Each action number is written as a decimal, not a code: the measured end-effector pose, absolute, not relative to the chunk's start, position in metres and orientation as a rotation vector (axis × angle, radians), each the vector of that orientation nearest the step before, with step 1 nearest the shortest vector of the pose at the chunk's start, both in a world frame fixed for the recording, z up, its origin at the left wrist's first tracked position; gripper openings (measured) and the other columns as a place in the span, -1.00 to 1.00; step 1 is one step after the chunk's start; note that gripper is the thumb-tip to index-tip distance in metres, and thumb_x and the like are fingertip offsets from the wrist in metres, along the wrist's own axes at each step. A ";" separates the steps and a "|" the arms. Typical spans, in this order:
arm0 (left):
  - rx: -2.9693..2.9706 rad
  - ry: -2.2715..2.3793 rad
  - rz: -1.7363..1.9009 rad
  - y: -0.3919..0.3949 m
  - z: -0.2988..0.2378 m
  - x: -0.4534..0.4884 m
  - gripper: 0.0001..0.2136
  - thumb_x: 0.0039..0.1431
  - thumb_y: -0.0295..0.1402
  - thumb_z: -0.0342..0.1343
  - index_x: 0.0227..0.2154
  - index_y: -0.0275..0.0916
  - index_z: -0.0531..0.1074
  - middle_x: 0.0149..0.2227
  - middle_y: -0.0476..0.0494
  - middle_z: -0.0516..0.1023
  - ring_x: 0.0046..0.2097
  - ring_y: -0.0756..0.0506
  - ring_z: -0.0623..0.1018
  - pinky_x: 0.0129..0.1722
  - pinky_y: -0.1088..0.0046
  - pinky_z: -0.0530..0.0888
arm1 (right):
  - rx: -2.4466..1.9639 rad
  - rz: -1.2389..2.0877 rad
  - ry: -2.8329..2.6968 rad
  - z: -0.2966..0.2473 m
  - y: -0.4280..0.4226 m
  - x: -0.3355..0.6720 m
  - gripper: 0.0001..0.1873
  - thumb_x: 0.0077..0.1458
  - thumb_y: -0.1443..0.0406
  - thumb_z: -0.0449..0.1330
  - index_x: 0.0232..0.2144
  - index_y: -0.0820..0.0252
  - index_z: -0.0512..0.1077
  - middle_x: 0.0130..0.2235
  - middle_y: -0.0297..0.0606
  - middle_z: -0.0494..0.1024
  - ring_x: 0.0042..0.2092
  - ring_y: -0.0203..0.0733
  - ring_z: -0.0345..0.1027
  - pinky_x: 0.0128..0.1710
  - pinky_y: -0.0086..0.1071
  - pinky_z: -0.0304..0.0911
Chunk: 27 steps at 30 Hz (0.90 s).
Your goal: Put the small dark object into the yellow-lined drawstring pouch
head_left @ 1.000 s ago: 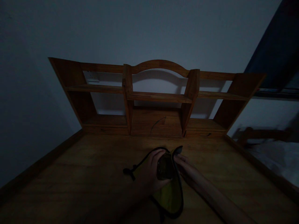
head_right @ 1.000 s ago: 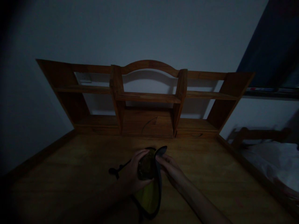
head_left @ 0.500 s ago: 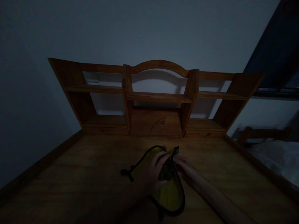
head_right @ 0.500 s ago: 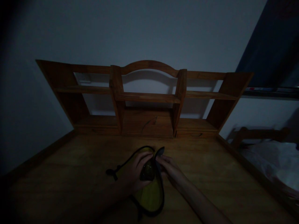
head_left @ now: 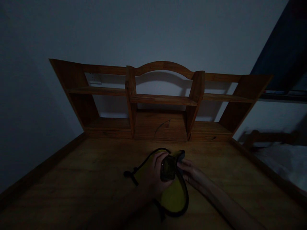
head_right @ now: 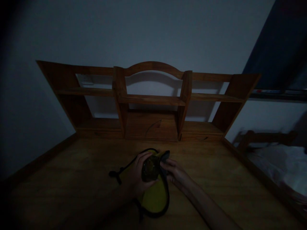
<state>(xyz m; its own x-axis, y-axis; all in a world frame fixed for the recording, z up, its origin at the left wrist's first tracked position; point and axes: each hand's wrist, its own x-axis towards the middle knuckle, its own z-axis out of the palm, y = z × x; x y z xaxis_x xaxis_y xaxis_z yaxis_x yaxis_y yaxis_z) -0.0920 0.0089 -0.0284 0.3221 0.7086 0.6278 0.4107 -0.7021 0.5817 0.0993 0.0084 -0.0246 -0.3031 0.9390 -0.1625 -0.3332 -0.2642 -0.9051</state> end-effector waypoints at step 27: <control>2.204 0.917 1.394 0.012 -0.027 -0.092 -0.25 -0.19 -0.43 0.30 0.12 -0.19 0.11 0.09 -0.29 0.23 0.14 -0.27 0.30 0.10 0.07 0.34 | -0.949 1.579 -0.994 -0.033 0.009 0.093 -0.66 -0.13 0.22 0.40 -0.24 0.17 0.51 -0.26 -0.29 0.59 -0.25 -0.22 0.46 -0.24 -0.42 0.34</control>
